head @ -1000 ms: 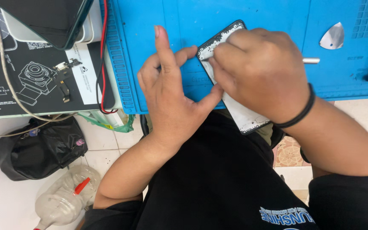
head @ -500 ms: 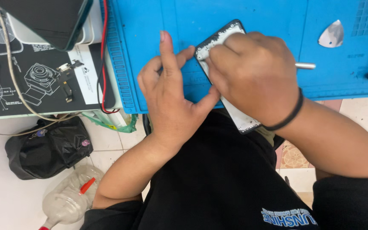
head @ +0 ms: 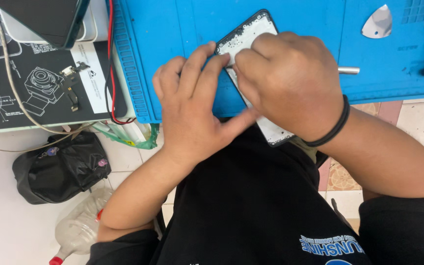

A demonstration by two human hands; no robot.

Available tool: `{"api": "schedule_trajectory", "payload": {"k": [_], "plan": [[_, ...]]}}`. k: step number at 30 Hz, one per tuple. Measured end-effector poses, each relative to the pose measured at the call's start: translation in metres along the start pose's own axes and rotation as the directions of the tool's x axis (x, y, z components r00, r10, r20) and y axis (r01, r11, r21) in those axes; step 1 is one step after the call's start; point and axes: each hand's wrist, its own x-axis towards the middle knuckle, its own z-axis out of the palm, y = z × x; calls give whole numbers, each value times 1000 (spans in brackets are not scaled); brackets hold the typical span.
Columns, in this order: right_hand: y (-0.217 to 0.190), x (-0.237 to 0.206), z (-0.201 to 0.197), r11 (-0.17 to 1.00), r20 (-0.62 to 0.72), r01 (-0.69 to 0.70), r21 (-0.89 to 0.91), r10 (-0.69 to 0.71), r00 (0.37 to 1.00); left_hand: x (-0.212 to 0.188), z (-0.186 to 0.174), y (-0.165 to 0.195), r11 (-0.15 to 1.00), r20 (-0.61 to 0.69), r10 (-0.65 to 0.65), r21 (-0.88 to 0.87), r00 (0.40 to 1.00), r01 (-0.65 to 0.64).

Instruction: The person works on a disassembled smartphone on a blue repair mat, lifting the battery out of the phone body by hand and peeling away the flex cable. They then hold the empty phone frame and scrape old adhesive residue from its inner edges with a small metal tool, working around the perimeter before setting the frame down.

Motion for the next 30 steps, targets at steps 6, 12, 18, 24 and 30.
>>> {"api": "schedule_trajectory", "payload": {"k": [6,12,18,24,30], "plan": [[-8,-9,-3,999,-47,-38,14,38,998,0,-3,-7,997,49,72,-3,996,-72],[-14,-19,1,996,6,-91,17,90,996,-3,0,-12,993,64,111,28,992,-113],[-25,-26,3,981,1,-193,21,193,981,-2,-1,-10,995,75,100,12,992,-101],[-32,-24,-14,982,66,-182,47,179,982,-4,1,-11,994,70,102,44,992,-105],[-34,-26,5,987,11,-155,43,154,988,-6,8,-13,988,22,107,111,994,-109]]}}
